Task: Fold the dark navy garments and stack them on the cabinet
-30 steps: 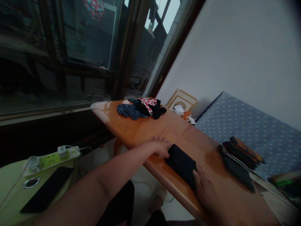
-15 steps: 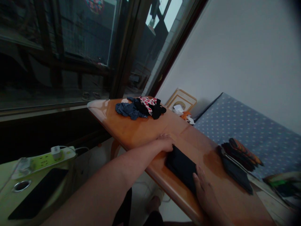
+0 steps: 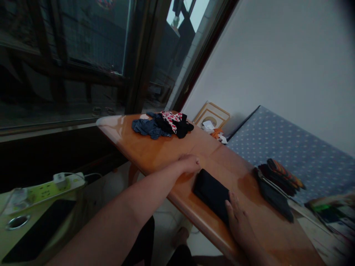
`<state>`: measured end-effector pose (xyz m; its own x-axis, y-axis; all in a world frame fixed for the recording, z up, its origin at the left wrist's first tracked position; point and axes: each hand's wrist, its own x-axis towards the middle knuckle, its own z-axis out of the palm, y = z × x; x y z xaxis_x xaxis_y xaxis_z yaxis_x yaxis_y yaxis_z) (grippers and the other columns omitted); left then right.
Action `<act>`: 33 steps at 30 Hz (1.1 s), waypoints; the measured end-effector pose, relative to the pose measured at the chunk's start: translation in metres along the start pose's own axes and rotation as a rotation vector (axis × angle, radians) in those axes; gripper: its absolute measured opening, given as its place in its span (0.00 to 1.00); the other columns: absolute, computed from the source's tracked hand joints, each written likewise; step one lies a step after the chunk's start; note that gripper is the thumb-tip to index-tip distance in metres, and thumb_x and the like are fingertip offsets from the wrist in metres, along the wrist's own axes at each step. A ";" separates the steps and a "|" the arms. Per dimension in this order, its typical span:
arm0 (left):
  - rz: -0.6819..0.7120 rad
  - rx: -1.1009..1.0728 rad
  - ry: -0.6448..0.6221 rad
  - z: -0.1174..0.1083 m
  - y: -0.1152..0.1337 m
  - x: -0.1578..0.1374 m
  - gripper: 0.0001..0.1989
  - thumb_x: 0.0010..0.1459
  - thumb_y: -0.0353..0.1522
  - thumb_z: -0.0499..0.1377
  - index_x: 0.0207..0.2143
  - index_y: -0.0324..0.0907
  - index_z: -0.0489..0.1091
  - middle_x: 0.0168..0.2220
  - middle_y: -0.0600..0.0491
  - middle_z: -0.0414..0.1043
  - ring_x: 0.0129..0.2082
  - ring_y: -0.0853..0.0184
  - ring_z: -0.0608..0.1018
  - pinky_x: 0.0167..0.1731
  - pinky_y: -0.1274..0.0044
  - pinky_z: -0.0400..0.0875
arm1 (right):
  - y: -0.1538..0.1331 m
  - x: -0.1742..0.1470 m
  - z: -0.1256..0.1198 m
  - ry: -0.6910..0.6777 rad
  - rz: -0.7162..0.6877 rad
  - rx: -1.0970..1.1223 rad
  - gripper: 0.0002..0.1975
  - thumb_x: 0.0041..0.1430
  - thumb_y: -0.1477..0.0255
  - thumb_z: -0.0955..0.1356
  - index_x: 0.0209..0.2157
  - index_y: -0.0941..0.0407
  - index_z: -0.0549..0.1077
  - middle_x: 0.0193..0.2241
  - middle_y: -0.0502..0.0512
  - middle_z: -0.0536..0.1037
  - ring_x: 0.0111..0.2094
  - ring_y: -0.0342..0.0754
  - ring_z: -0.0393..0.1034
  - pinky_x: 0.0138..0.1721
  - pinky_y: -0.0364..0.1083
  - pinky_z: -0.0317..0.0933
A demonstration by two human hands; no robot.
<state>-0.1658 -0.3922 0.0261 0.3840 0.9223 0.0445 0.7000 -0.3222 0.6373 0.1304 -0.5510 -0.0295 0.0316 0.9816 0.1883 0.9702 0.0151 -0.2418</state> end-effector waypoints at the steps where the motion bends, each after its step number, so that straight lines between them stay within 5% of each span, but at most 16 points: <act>1: 0.008 0.028 -0.018 -0.001 0.001 -0.002 0.12 0.54 0.41 0.57 0.34 0.49 0.78 0.38 0.53 0.79 0.44 0.58 0.77 0.46 0.69 0.69 | 0.000 0.000 0.000 -0.001 -0.005 -0.003 0.35 0.68 0.53 0.49 0.71 0.53 0.48 0.70 0.56 0.53 0.71 0.54 0.42 0.67 0.63 0.44; 10: 0.012 0.169 -0.044 0.001 0.022 -0.008 0.15 0.50 0.46 0.58 0.26 0.47 0.77 0.33 0.50 0.78 0.45 0.53 0.75 0.50 0.61 0.64 | -0.003 -0.001 -0.001 -0.019 0.015 -0.032 0.34 0.68 0.53 0.48 0.71 0.51 0.45 0.70 0.54 0.53 0.70 0.55 0.44 0.66 0.65 0.43; 18: 0.137 0.201 0.048 0.010 0.025 -0.008 0.08 0.53 0.36 0.57 0.31 0.48 0.76 0.43 0.50 0.76 0.50 0.54 0.72 0.52 0.60 0.61 | -0.005 -0.001 -0.001 -0.005 0.010 -0.040 0.34 0.69 0.54 0.47 0.71 0.51 0.48 0.69 0.55 0.54 0.70 0.55 0.44 0.67 0.64 0.43; 23: 0.065 0.148 0.059 0.008 0.021 -0.010 0.09 0.54 0.37 0.57 0.33 0.50 0.77 0.42 0.53 0.77 0.50 0.56 0.73 0.52 0.62 0.62 | -0.011 -0.001 -0.006 -0.015 0.036 -0.001 0.35 0.68 0.52 0.49 0.71 0.53 0.47 0.70 0.56 0.52 0.71 0.55 0.42 0.67 0.65 0.42; 29: -0.038 0.071 0.093 -0.008 0.030 -0.021 0.23 0.63 0.50 0.46 0.38 0.49 0.77 0.43 0.51 0.79 0.44 0.57 0.78 0.45 0.68 0.68 | -0.014 -0.001 -0.007 -0.020 0.032 -0.025 0.34 0.69 0.54 0.48 0.71 0.52 0.46 0.70 0.55 0.52 0.71 0.55 0.42 0.67 0.65 0.41; 33: -0.077 0.098 -0.056 -0.017 0.049 -0.039 0.36 0.53 0.64 0.46 0.32 0.46 0.78 0.36 0.47 0.80 0.45 0.51 0.78 0.48 0.64 0.67 | -0.013 0.000 -0.006 -0.024 0.050 -0.044 0.34 0.69 0.54 0.48 0.71 0.51 0.45 0.70 0.54 0.50 0.71 0.54 0.40 0.67 0.64 0.42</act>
<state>-0.1570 -0.4407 0.0683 0.3580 0.9326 -0.0468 0.7832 -0.2726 0.5588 0.1191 -0.5525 -0.0206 0.0745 0.9853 0.1537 0.9772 -0.0414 -0.2084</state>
